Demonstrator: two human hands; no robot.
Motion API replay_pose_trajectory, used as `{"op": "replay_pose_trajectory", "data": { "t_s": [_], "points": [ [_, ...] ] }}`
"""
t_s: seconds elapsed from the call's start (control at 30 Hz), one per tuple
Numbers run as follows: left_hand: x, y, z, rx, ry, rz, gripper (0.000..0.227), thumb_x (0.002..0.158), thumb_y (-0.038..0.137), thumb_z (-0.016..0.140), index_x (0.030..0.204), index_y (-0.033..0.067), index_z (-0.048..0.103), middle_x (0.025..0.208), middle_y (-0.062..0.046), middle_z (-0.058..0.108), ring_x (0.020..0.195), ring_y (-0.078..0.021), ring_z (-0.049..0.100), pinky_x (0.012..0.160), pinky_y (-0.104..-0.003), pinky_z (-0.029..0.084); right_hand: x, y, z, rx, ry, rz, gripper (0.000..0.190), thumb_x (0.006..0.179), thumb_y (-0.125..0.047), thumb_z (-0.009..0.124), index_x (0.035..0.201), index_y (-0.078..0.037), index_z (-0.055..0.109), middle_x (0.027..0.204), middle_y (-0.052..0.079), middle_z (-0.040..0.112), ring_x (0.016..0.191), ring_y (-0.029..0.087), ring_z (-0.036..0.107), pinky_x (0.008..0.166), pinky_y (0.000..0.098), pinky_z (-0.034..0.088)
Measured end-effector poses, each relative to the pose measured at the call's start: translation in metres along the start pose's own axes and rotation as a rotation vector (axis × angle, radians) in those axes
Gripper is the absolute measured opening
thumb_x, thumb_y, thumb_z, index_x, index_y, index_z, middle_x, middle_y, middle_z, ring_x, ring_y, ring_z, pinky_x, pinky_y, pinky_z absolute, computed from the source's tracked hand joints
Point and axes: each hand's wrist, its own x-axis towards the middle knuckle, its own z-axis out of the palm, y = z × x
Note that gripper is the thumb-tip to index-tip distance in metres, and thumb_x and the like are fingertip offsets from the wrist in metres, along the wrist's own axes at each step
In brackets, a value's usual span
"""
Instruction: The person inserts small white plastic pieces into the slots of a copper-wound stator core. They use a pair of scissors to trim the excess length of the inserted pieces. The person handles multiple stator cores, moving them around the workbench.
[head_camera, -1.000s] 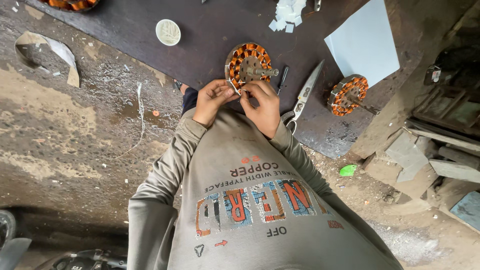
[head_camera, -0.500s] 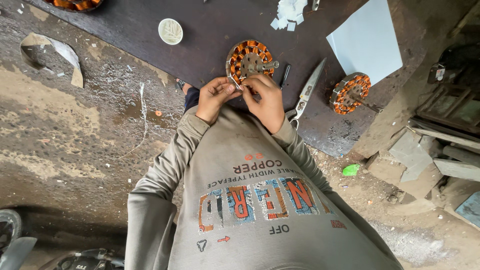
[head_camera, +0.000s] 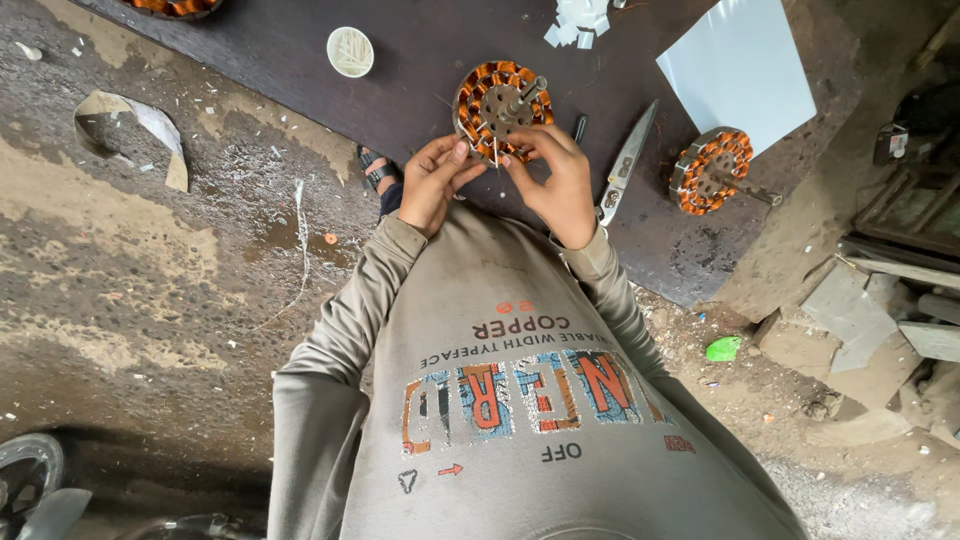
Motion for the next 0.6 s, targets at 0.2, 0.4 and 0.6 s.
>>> {"op": "replay_pose_trajectory", "data": {
  "t_s": [0.2, 0.4, 0.6],
  "points": [
    [-0.006, -0.002, 0.003, 0.075, -0.037, 0.005, 0.040, 0.104, 0.017, 0.063, 0.134, -0.0078, 0.055, 0.123, -0.015, 0.070, 0.113, -0.0224, 0.071, 0.101, -0.038, 0.060, -0.016, -0.002, 0.010, -0.140, 0.045, 0.041, 0.028, 0.086, -0.007, 0.086, 0.107, 0.000, 0.069, 0.097, 0.011, 0.071, 0.079, 0.020, 0.069, 0.069, 0.0300, 0.056],
    [-0.010, -0.008, 0.003, 0.095, -0.077, 0.008, 0.038, 0.105, 0.014, 0.063, 0.135, -0.0056, 0.054, 0.122, -0.013, 0.068, 0.114, -0.0209, 0.069, 0.102, -0.041, 0.061, -0.030, 0.016, 0.022, -0.071, 0.070, 0.219, 0.019, 0.091, -0.001, 0.074, 0.109, -0.001, 0.068, 0.086, 0.010, 0.072, 0.063, 0.013, 0.065, 0.058, 0.0271, 0.051],
    [-0.008, -0.009, 0.003, 0.073, -0.062, -0.003, 0.036, 0.105, 0.014, 0.061, 0.134, -0.0060, 0.054, 0.124, -0.014, 0.069, 0.116, -0.0220, 0.070, 0.101, -0.042, 0.061, -0.032, 0.017, 0.018, -0.015, 0.077, 0.253, 0.015, 0.093, 0.000, 0.072, 0.108, 0.000, 0.069, 0.086, 0.010, 0.069, 0.060, 0.016, 0.057, 0.056, 0.0296, 0.045]
  ]
}}
